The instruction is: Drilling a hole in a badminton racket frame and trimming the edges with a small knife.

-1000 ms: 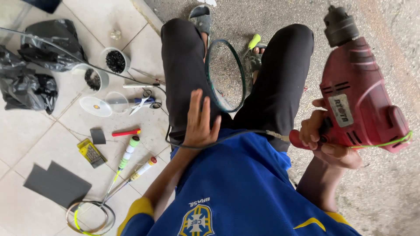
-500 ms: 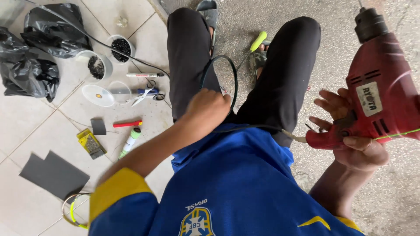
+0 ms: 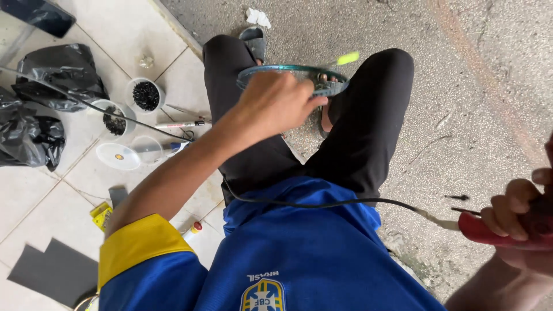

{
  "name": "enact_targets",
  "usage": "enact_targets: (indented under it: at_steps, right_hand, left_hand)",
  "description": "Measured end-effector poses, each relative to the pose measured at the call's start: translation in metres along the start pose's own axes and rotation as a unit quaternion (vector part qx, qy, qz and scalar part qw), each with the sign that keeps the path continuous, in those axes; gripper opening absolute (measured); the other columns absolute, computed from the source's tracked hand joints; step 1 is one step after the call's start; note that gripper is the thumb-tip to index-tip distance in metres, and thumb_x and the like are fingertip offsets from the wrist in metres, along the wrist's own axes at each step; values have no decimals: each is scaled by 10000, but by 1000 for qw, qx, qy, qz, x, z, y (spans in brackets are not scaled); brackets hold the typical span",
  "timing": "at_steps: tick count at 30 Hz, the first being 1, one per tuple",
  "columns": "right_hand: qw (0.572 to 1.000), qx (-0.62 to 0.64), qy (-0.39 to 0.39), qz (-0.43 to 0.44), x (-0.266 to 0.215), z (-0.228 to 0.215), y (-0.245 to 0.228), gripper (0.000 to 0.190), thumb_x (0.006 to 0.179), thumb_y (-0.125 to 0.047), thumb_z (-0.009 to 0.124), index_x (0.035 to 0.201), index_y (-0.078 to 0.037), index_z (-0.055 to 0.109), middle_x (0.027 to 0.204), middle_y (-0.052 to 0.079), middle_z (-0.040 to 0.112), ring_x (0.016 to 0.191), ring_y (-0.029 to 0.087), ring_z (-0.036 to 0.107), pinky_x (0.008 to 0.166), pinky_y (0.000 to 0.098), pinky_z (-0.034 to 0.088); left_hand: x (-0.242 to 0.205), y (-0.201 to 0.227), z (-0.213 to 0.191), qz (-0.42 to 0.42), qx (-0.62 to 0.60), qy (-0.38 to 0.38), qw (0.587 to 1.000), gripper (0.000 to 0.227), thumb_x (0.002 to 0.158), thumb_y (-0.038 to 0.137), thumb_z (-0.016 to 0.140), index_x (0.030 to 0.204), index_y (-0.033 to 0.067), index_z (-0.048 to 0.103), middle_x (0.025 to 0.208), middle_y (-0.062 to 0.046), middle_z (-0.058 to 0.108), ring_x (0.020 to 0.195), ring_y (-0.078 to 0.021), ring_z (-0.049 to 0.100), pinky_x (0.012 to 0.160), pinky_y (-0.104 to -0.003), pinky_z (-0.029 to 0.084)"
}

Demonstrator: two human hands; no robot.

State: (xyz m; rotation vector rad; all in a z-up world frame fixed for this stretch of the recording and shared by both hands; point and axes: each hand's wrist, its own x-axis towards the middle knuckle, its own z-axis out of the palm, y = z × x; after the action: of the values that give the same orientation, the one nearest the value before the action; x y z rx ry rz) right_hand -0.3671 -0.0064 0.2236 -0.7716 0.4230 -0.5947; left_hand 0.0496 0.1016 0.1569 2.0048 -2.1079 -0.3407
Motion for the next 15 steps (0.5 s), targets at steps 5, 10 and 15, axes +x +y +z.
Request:
enact_targets:
  at_steps: [5, 10, 15]
  right_hand:
    - [998, -50, -11, -26, -18, -20, 1, 870, 819, -30, 839, 1545, -39, 360, 1450, 100, 601, 971, 320, 699, 809, 417, 578]
    - [963, -242, 10, 113, -12, 12, 17, 727, 719, -169, 743, 1347, 24, 432, 868, 146, 733, 548, 105, 577, 499, 218, 483]
    - [885, -325, -68, 326, -23, -33, 68, 201, 775, -126, 687, 721, -69, 502, 663, 73, 532, 586, 172, 479, 570, 288, 418]
  left_hand:
    - [-7, -40, 34, 38, -77, 217, 972, 516, 1037, 428, 615, 649, 128, 455, 472, 0, 388, 399, -156, 398, 383, -336, 289]
    - [-5, -52, 114, -8, -181, 262, 948, 602, 1003, 520, 576, 580, 160, 344, 473, 32, 309, 416, -93, 322, 433, -311, 215]
    - [-10, -52, 138, 11, -232, 253, 939, 594, 1032, 480, 536, 570, 160, 342, 472, 40, 241, 410, -81, 225, 448, -287, 186]
